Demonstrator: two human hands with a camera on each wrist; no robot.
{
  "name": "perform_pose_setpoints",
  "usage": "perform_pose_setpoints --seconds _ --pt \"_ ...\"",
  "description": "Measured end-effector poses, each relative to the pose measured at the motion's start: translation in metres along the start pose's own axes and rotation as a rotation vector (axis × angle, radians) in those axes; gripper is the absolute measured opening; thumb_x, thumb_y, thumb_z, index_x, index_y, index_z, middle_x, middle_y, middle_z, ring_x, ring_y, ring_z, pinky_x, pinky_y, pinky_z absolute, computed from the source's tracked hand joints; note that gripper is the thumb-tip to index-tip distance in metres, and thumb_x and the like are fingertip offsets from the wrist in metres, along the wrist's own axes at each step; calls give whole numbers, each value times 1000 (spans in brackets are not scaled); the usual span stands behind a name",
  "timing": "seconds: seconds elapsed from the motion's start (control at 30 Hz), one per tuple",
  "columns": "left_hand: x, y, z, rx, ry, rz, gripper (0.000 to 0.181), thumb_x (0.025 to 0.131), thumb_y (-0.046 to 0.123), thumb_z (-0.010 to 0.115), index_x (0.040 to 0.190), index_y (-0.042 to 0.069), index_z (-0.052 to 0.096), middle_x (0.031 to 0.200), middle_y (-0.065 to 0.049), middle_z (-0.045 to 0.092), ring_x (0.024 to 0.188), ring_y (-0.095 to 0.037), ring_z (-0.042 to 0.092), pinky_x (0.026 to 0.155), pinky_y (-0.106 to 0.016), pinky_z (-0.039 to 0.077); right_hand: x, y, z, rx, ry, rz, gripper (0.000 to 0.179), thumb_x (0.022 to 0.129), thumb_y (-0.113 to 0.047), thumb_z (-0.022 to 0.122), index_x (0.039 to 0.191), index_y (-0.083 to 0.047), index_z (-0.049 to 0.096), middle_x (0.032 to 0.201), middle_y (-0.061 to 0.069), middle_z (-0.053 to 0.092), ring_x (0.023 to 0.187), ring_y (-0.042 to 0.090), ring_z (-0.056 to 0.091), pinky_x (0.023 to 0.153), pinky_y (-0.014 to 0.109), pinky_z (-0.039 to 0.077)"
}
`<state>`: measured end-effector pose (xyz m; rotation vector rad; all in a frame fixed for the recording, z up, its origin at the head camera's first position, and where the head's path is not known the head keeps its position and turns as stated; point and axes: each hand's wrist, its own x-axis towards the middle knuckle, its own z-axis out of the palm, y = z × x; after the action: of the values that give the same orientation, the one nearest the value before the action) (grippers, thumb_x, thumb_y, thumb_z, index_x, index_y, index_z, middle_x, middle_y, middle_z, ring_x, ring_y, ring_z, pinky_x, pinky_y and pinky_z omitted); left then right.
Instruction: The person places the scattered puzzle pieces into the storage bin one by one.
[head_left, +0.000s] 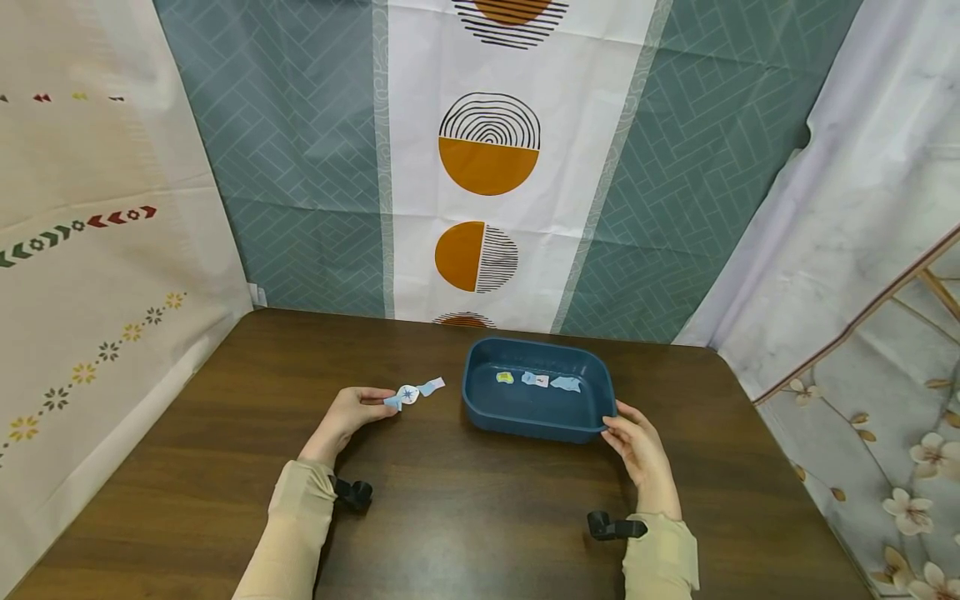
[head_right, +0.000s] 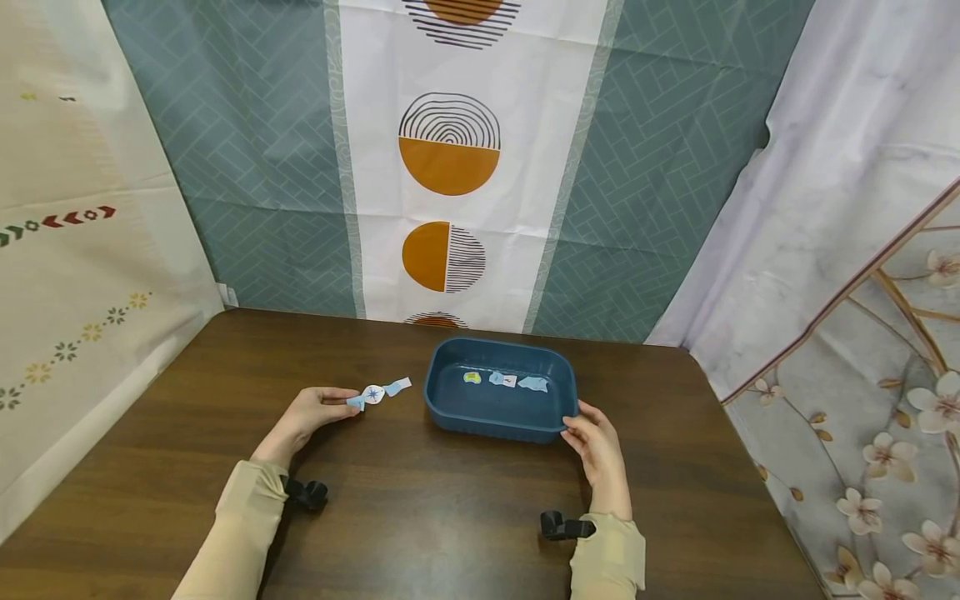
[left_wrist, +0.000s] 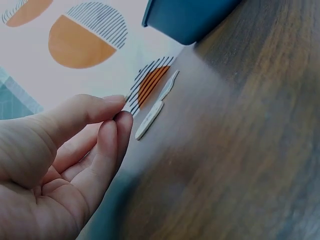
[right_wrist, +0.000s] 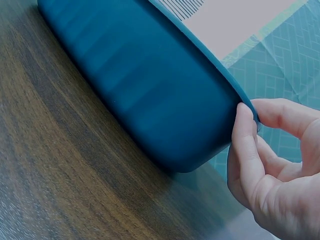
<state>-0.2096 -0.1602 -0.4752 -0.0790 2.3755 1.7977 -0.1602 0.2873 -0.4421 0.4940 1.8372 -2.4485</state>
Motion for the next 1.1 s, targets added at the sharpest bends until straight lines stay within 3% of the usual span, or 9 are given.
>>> perform_pose_setpoints --seconds 0.43,0.7,0.97,1.1 --pt "-3 12 3 10 -36 11 42 83 12 77 120 -5 67 123 -21 63 87 -9 60 76 -22 50 2 -2 1 1 -8 -7 32 92 6 52 119 -11 48 74 -7 59 66 3 57 71 15 53" --pt "4 20 9 -22 -46 38 41 83 9 76 120 -7 66 115 -18 67 86 -9 62 78 -22 50 2 -2 2 17 -1 -4 30 92 7 52 116 -12 50 74 -6 59 65 4 57 70 16 53" --pt "11 40 23 -85 -67 57 42 84 4 74 122 -10 63 117 -23 66 78 -5 63 79 -26 55 2 0 1 19 -7 -17 30 91 7 51 114 -12 50 73 -7 60 65 3 57 69 15 53" --pt "15 52 32 -91 -75 61 41 85 6 73 123 -8 64 117 -23 65 80 -11 64 80 -32 55 2 1 0 12 0 -6 30 92 6 51 117 -11 49 73 -7 60 65 3 57 70 16 53"
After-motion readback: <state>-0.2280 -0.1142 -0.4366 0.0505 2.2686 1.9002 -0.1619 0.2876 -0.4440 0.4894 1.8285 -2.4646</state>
